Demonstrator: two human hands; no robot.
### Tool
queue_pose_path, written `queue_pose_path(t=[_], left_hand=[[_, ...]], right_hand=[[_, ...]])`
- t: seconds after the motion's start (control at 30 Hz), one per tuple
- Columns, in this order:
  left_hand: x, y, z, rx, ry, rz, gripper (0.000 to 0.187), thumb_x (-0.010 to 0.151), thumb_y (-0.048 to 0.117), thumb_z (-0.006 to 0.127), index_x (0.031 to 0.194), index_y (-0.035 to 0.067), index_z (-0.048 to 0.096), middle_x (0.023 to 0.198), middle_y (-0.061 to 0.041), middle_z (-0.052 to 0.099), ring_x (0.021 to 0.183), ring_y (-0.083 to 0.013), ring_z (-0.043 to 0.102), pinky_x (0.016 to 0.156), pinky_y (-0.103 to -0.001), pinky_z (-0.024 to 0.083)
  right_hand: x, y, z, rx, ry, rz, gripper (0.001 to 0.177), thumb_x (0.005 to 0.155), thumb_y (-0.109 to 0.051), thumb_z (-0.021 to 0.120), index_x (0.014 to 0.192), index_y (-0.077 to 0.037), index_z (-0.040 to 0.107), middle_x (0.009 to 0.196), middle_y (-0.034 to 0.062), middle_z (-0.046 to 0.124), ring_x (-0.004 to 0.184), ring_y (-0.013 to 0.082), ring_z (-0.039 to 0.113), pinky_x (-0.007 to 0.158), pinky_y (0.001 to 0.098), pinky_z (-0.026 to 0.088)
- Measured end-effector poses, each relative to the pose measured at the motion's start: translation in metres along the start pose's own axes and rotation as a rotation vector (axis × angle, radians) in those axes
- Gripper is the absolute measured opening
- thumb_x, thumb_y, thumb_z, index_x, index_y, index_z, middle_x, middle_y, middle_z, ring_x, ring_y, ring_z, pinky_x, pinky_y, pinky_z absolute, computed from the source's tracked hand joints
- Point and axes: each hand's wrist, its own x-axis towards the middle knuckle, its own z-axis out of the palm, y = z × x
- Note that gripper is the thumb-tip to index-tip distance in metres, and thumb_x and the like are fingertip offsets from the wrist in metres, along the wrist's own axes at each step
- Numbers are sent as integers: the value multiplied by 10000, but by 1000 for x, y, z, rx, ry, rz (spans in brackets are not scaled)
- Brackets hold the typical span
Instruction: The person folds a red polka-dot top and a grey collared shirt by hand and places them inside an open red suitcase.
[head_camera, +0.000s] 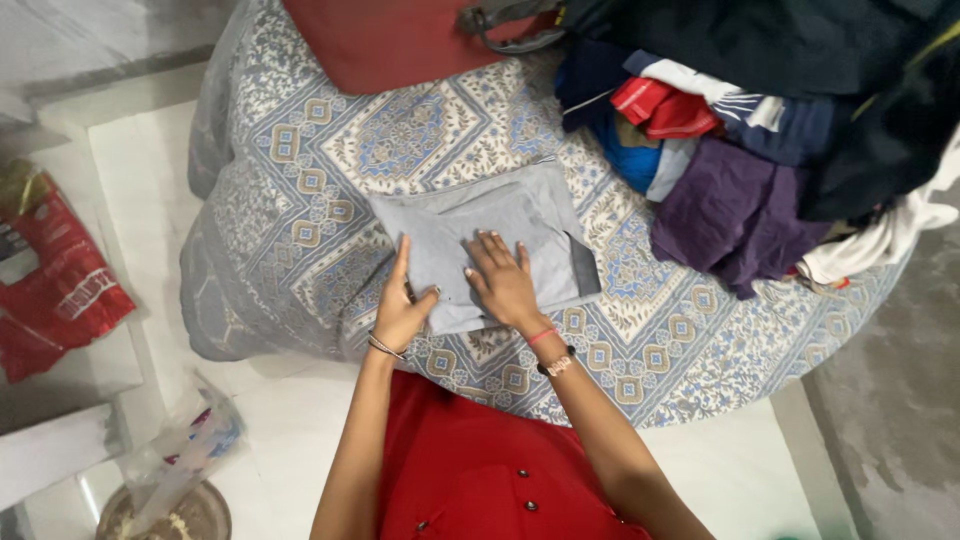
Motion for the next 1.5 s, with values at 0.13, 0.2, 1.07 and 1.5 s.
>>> queue_pose_path(t=[0.13,0.2,1.07,1.5], left_hand=[[11,26,27,146,-30,194,989,820,-61,709,1650,46,182,1672,-254,320,1551,-321,342,1229,-385,334],[20,32,50,141,-59,90,992,813,-22,718,1625,98,160,1679,-229,263,1475,-304,413,1107,-365,437],[14,-22,156,327,-67,22,473,964,-27,525,1391,149,630,1275,-125,717,1086,-236,716,986,-356,587],[3,0,136,1019,-302,268,648,995,338,516,1565,101,320,1678,-120,176,1549,-330,125,1236,-568,119]], right_hand=[[-18,-1,-30,393,116,-38,561,1046,-311,599,1550,-114,453,1619,132,445,1531,325,393,1255,459,306],[-27,-5,-45,1001,-77,132,629,1014,-316,574,1580,-120,381,1624,117,446,1421,285,516,1157,384,411],[-40,99,-43,1269,214,485,472,973,-64,615,1436,8,554,1177,76,705,939,130,663,829,262,547],[-43,153,-18,568,498,488,387,894,-65,715,1269,23,683,1137,205,754,964,217,746,865,334,569]])
